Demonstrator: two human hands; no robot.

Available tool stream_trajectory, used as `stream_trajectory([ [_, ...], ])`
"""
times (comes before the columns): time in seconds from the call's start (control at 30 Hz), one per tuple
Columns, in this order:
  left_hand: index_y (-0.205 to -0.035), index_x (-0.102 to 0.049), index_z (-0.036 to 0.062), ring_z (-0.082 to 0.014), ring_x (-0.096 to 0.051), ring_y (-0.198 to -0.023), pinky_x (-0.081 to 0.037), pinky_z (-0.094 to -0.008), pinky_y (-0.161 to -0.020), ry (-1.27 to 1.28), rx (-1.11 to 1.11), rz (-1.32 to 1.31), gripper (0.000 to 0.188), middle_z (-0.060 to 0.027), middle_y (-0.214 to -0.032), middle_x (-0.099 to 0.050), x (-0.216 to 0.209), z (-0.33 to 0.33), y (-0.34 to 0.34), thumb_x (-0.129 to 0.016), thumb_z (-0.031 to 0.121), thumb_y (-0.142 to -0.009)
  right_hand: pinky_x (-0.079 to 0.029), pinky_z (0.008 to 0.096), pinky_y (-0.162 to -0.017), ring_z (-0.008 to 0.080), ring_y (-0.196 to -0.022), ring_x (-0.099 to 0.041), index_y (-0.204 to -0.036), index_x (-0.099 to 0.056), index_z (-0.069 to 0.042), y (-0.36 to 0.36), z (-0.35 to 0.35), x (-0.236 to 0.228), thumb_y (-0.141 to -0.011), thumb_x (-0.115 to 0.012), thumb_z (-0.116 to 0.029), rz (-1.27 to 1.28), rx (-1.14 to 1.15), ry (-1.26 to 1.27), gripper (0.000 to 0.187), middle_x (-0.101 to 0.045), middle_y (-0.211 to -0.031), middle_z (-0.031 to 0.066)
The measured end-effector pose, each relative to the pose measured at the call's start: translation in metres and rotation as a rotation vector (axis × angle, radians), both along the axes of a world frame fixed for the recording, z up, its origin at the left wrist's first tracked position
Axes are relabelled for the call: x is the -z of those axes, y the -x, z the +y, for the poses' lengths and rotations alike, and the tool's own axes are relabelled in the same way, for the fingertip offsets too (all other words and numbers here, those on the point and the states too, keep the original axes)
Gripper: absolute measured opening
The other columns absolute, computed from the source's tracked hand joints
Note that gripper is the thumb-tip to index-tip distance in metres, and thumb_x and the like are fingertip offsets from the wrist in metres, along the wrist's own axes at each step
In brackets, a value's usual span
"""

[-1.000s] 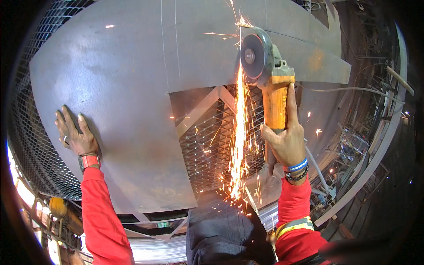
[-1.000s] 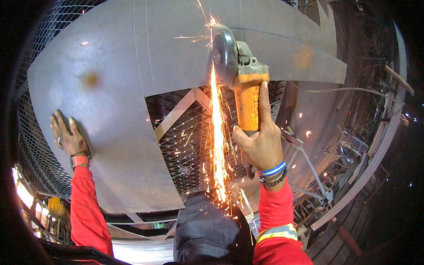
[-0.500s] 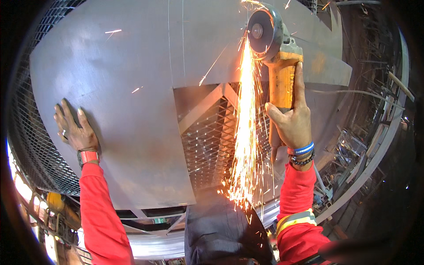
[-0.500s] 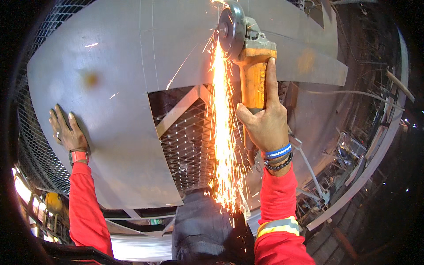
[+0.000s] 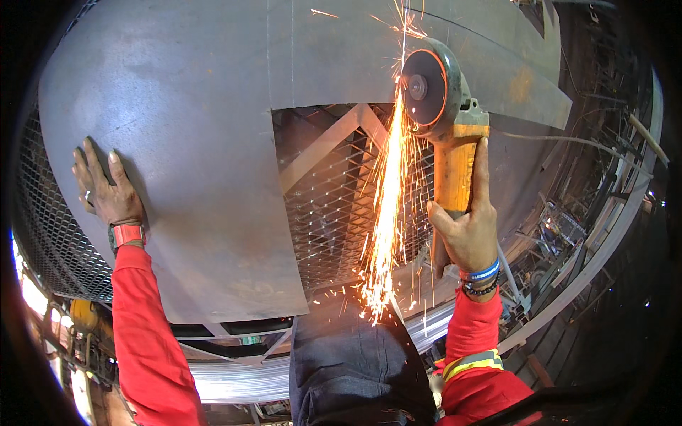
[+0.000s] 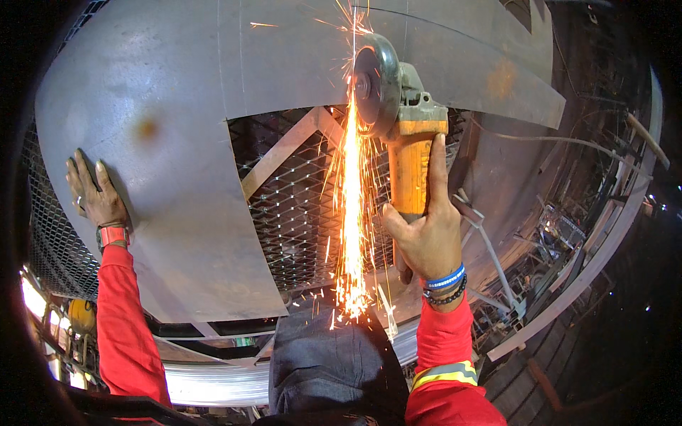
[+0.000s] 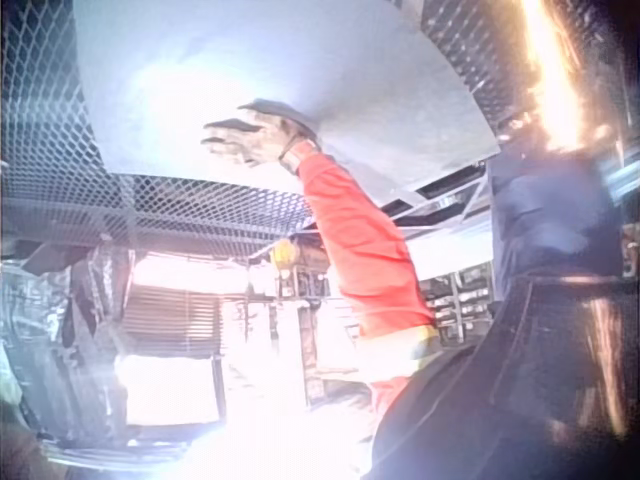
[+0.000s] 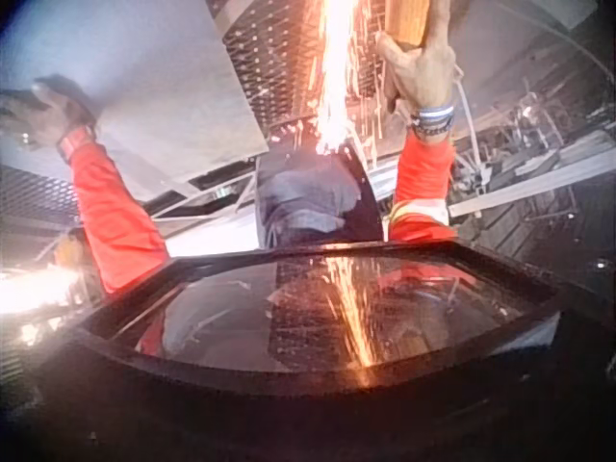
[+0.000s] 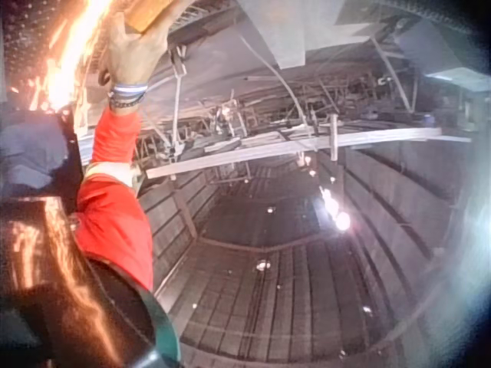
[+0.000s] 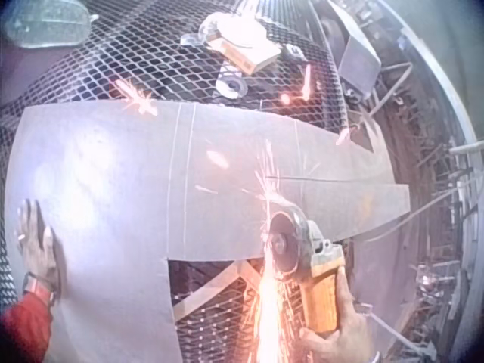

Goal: The person uses an angle grinder to cut a large metal sheet on a metal grate platform, generating sparks. They then pick up the cut piece, inspect the edges, and use a marker to draw lines on the sheet before placing it back down.

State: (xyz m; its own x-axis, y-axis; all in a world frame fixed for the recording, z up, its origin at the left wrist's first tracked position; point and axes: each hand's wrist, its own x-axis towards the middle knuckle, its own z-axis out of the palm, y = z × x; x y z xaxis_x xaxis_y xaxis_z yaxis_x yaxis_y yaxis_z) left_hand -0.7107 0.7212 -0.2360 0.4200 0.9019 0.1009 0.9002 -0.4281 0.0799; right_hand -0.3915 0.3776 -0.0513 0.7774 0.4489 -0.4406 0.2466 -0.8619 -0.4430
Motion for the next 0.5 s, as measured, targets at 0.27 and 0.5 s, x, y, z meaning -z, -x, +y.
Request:
stream_trajectory([
  [0.27, -0.154, -0.029, 0.0298, -0.0285, -0.015, -0.150, -0.005, -0.0599, -0.117, -0.004, 0.014, -0.009, 0.060, -0.0038, -0.163, -0.020, 0.001, 0.002, 0.002, -0.033, 0.057, -0.101, -0.057, 0.0386, -0.082, 0.0332, -0.096, -0.070, -0.157, -0.014, -0.013, 0.012, -0.009, -0.006, -0.070, -0.065, -0.010, 0.046, 0.029, 0.017, 0.102, -0.065, -0.117, 0.0243],
  [0.5, -0.154, -0.029, 0.0296, -0.0279, -0.016, -0.150, -0.005, -0.0605, -0.117, -0.017, 0.016, -0.021, 0.060, -0.0036, -0.162, -0.021, 0.003, 0.000, 0.000, -0.033, 0.057, -0.101, -0.056, 0.0394, -0.086, 0.0333, -0.102, -0.069, -0.158, -0.010, -0.016, 0.015, -0.012, -0.007, -0.071, -0.063, -0.009, 0.095, 0.055, 0.062, 0.102, -0.061, -0.127, 0.0235],
])
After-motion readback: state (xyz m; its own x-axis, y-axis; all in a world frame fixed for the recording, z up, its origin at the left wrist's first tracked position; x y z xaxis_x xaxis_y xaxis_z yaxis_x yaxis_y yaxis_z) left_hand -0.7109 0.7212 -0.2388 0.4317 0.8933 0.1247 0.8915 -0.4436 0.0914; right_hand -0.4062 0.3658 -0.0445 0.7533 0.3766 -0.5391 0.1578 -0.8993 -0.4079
